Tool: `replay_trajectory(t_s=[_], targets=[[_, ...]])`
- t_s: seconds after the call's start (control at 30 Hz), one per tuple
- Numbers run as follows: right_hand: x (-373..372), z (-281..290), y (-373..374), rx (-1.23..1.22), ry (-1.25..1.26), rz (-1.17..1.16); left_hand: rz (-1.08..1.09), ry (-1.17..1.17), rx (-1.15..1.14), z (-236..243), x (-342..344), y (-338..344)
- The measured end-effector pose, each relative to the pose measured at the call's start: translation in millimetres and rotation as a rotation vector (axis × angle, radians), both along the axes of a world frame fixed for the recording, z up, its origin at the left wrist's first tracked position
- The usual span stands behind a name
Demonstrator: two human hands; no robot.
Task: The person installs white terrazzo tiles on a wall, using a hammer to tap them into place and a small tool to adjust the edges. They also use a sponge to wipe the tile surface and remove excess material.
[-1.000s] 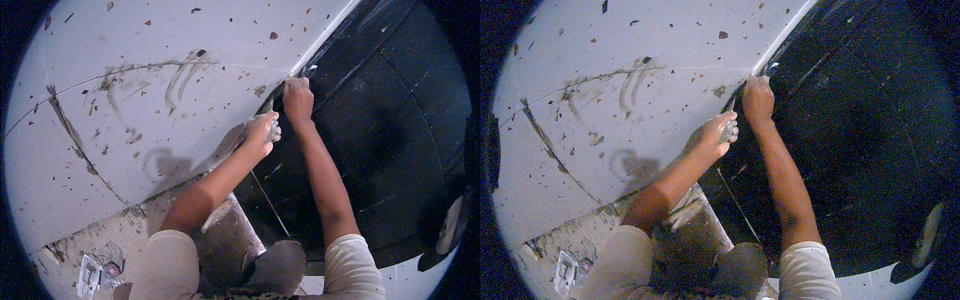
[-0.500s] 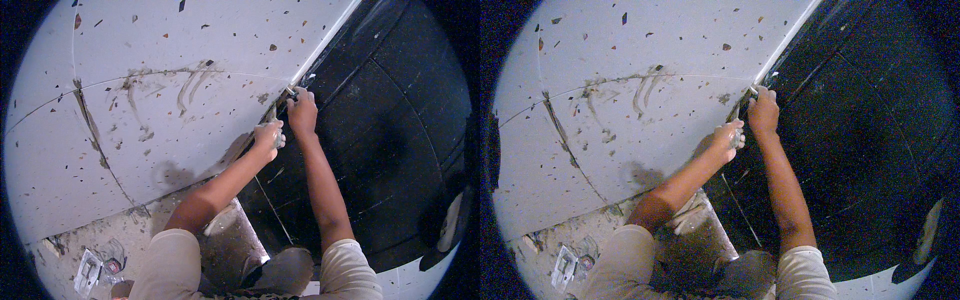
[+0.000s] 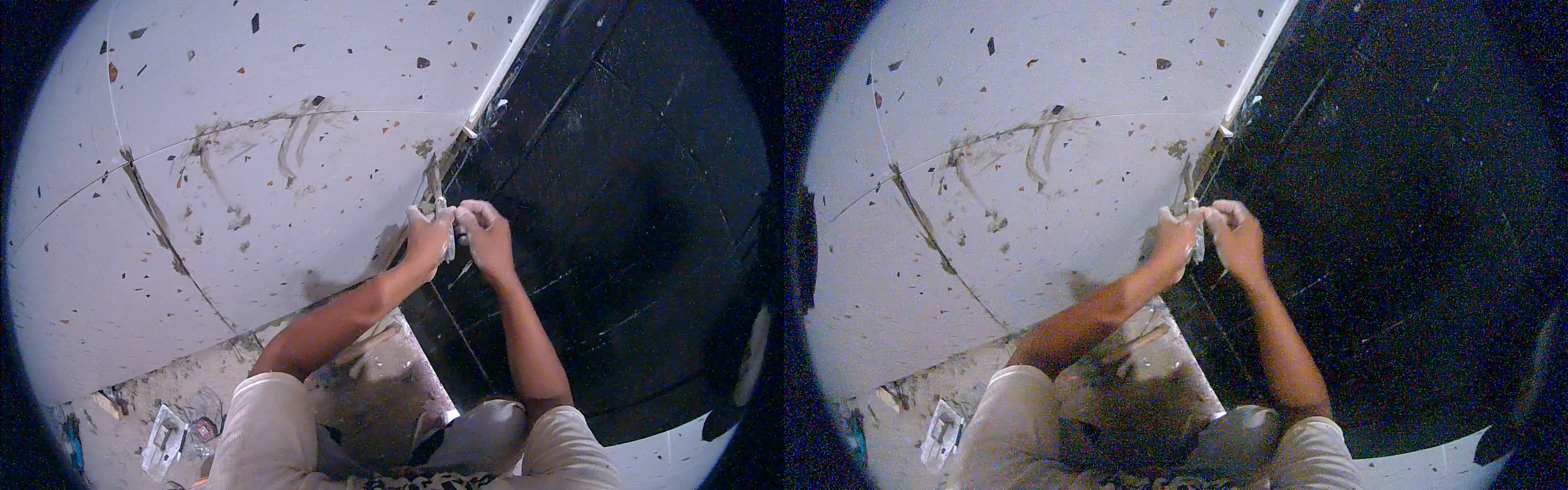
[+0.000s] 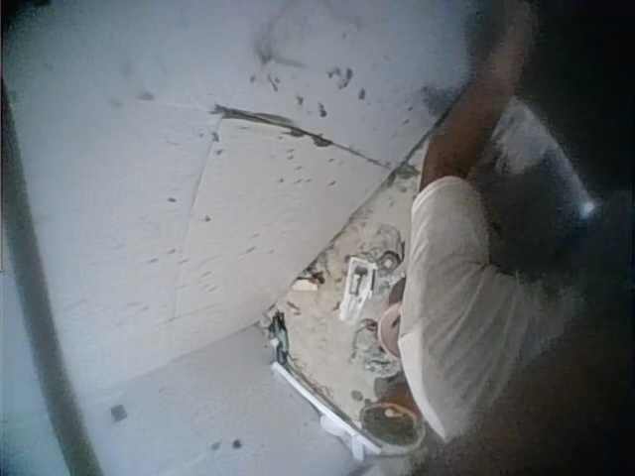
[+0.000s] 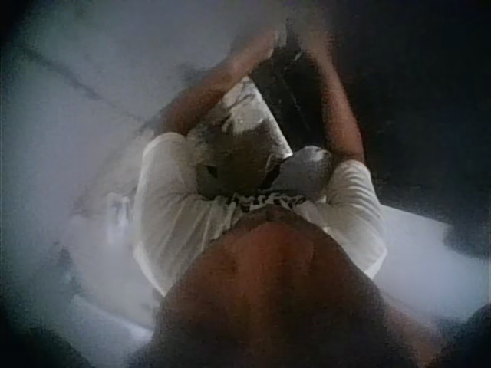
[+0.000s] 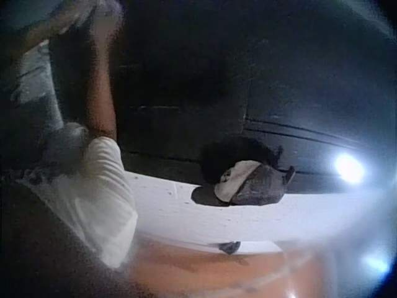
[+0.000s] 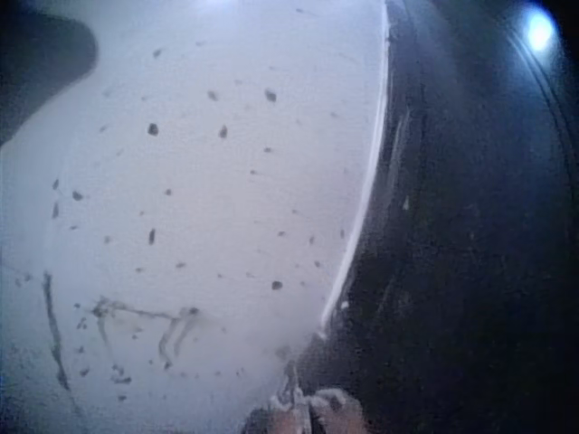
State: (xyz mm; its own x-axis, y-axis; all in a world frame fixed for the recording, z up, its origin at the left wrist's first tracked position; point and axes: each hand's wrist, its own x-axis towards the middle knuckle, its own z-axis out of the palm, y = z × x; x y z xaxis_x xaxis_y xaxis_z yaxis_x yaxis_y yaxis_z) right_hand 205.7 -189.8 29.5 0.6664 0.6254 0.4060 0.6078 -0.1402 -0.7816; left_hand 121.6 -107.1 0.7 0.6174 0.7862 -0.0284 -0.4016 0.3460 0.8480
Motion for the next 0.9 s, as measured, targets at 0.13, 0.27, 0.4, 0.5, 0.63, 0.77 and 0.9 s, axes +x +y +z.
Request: replay_trajectory(t_s=[0.13, 0.27, 0.4, 0.5, 0.63, 0.77, 0.9], targets=[[-9.4, -31.2, -11.9, -0.050, 0.119, 0.127, -0.134, -0.028, 0.097, -9.3, -9.7, -1.5], [-5.8, -48.6, -9.9, -0.015, 0.063, 0.187, -0.128, -0.036, 0.165, -19.5, -4.0, -1.2], [-10.6, -40.6, -0.9, 0.084, -0.279, -0.035, -0.270, -0.076, 0.198, -28.1, 1.8, 9.8], [-19.4, -12.4, -2.6, 0.055, -0.477, -0.123, -0.185, -0.016, 0.169, -25.5, -2.5, 6.1], [-8.2, -2.0, 8.9, 0.075, -0.507, -0.205, -0.188, 0.142, 0.183, -34.8, -3.5, 17.0], [-9.7, -5.0, 15.5, 0.033, -0.472, -0.202, -0.140, 0.124, 0.227, -48.9, -9.7, 22.4], [-9.8, -17.5, 12.8, -0.022, -0.450, -0.186, -0.043, 0.194, 0.409, -56.0, -20.3, 31.6]])
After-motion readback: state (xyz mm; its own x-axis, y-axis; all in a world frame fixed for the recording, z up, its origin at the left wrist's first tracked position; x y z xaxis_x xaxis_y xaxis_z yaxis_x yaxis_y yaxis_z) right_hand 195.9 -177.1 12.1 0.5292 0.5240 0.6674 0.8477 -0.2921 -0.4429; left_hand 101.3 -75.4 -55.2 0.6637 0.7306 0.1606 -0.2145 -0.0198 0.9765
